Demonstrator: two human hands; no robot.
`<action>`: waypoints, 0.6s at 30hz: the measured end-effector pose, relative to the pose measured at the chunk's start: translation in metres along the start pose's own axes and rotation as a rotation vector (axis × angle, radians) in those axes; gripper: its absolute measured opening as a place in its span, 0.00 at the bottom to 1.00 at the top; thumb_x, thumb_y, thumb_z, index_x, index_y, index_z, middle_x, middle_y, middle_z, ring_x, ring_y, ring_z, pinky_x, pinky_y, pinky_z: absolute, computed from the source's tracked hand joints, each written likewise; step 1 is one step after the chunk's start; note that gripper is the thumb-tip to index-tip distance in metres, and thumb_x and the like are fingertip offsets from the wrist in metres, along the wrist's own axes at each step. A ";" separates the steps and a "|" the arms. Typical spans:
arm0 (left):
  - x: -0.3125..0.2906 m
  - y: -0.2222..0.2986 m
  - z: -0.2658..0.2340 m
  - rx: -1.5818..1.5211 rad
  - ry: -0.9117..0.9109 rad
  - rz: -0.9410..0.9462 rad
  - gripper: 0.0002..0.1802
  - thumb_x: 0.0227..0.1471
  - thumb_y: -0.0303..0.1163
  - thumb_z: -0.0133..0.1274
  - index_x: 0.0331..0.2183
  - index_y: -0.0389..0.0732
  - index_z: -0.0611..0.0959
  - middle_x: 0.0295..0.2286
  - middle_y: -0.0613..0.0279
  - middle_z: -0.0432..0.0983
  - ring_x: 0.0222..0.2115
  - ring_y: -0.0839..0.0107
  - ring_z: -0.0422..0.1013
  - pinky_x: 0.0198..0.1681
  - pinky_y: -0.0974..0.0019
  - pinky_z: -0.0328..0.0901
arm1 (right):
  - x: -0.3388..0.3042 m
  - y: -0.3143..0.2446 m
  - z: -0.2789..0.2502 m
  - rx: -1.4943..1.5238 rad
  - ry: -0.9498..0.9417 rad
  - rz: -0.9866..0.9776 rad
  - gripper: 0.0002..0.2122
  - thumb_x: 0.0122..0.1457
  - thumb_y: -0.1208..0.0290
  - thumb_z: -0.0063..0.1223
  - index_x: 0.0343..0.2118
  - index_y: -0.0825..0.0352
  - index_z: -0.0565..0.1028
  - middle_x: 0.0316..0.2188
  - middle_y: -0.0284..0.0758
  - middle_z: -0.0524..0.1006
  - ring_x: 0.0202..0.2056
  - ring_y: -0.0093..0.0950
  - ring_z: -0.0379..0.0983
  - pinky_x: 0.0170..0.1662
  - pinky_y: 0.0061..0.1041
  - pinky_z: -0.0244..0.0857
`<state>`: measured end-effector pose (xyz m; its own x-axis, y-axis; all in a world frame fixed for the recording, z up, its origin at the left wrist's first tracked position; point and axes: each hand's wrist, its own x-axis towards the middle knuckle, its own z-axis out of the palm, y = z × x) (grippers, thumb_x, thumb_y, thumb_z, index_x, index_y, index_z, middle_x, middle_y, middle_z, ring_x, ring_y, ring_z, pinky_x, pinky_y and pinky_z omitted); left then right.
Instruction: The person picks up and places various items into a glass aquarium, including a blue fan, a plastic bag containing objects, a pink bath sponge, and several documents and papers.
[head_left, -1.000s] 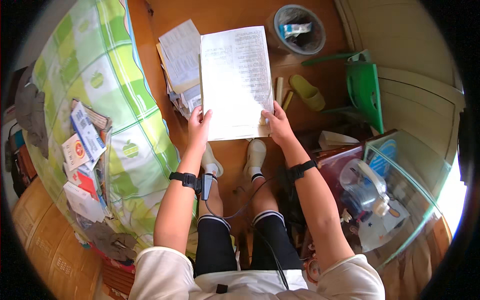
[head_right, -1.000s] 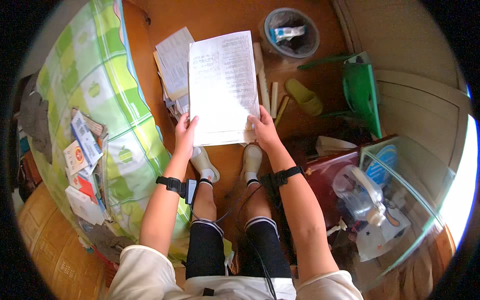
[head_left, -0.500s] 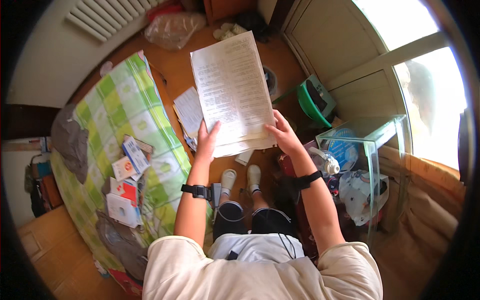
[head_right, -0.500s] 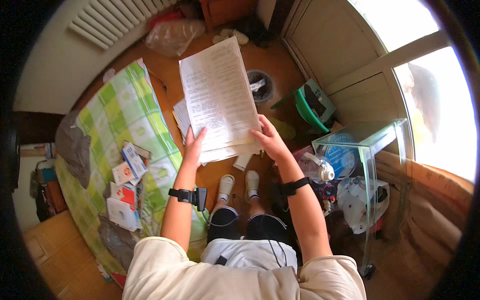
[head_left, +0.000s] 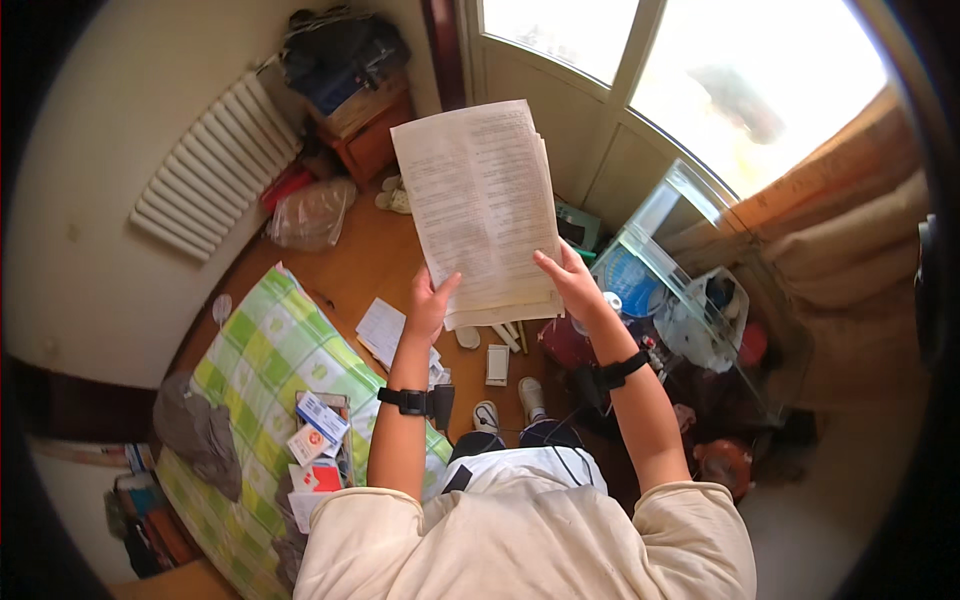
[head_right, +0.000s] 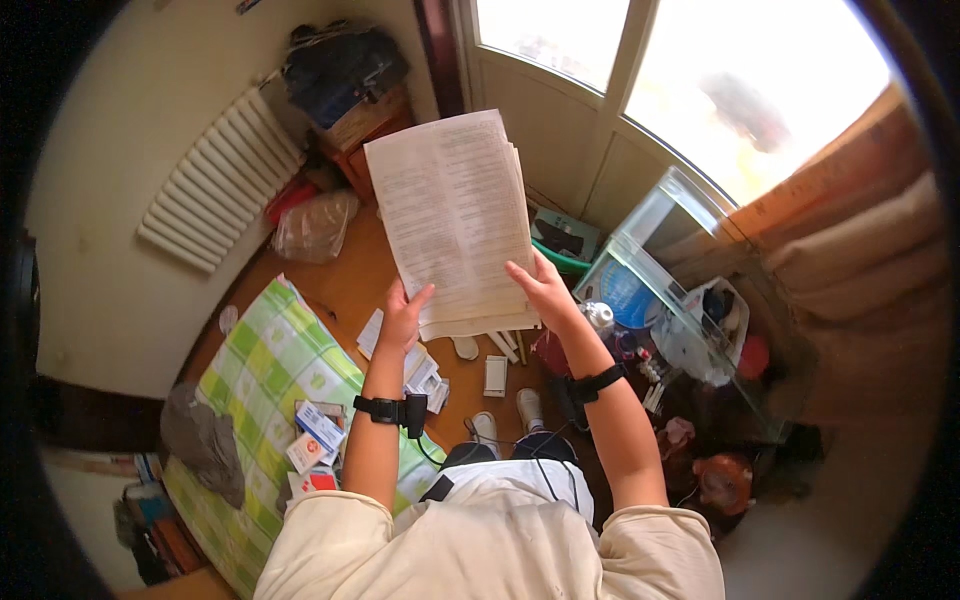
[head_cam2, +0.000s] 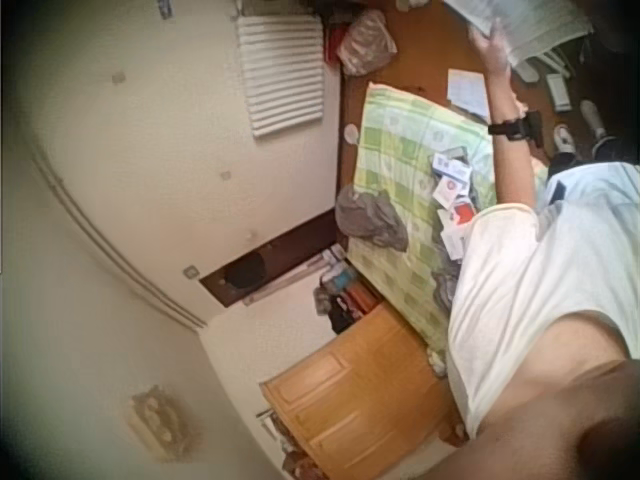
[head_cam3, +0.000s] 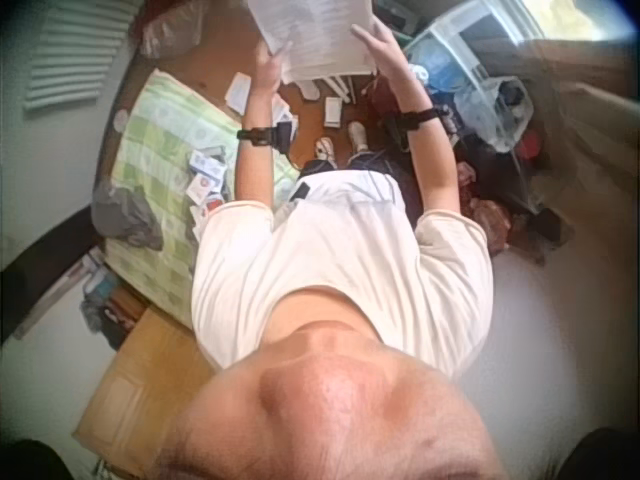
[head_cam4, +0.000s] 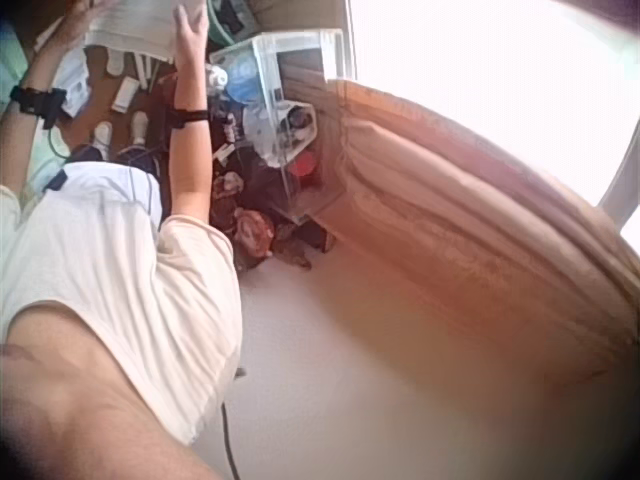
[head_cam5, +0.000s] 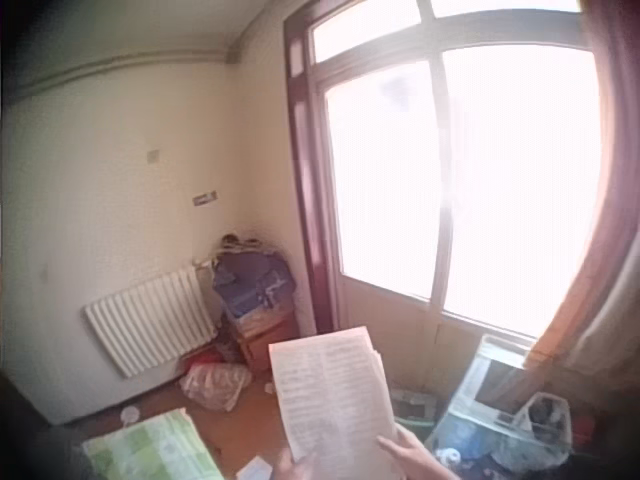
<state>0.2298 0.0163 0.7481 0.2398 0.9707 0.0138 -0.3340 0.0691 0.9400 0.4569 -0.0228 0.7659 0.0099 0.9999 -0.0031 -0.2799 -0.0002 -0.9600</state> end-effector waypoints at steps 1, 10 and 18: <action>0.000 0.001 0.011 0.028 -0.059 0.002 0.20 0.47 0.22 0.49 0.45 0.34 0.67 0.42 0.59 0.68 0.42 0.72 0.64 0.46 0.70 0.58 | -0.008 -0.006 -0.007 -0.002 0.030 -0.028 0.21 0.55 0.70 0.49 0.50 0.70 0.61 0.43 0.31 0.69 0.44 0.21 0.63 0.48 0.21 0.56; 0.011 -0.009 0.139 -0.026 -0.322 -0.132 0.23 0.47 0.23 0.50 0.46 0.32 0.64 0.43 0.54 0.66 0.42 0.68 0.66 0.43 0.67 0.62 | -0.093 -0.044 -0.079 -0.107 0.429 -0.251 0.15 0.56 0.75 0.44 0.46 0.72 0.65 0.38 0.31 0.71 0.40 0.20 0.64 0.45 0.19 0.57; 0.018 -0.050 0.285 0.021 -0.524 -0.004 0.14 0.49 0.26 0.49 0.39 0.32 0.72 0.34 0.61 0.72 0.33 0.74 0.68 0.36 0.70 0.63 | -0.153 -0.071 -0.178 -0.056 0.662 -0.433 0.16 0.56 0.73 0.45 0.47 0.72 0.63 0.39 0.32 0.70 0.41 0.21 0.63 0.45 0.20 0.56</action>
<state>0.5105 -0.0353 0.7987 0.6668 0.7245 0.1743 -0.3152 0.0623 0.9470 0.6466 -0.1778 0.7846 0.6807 0.6971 0.2252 -0.0723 0.3698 -0.9263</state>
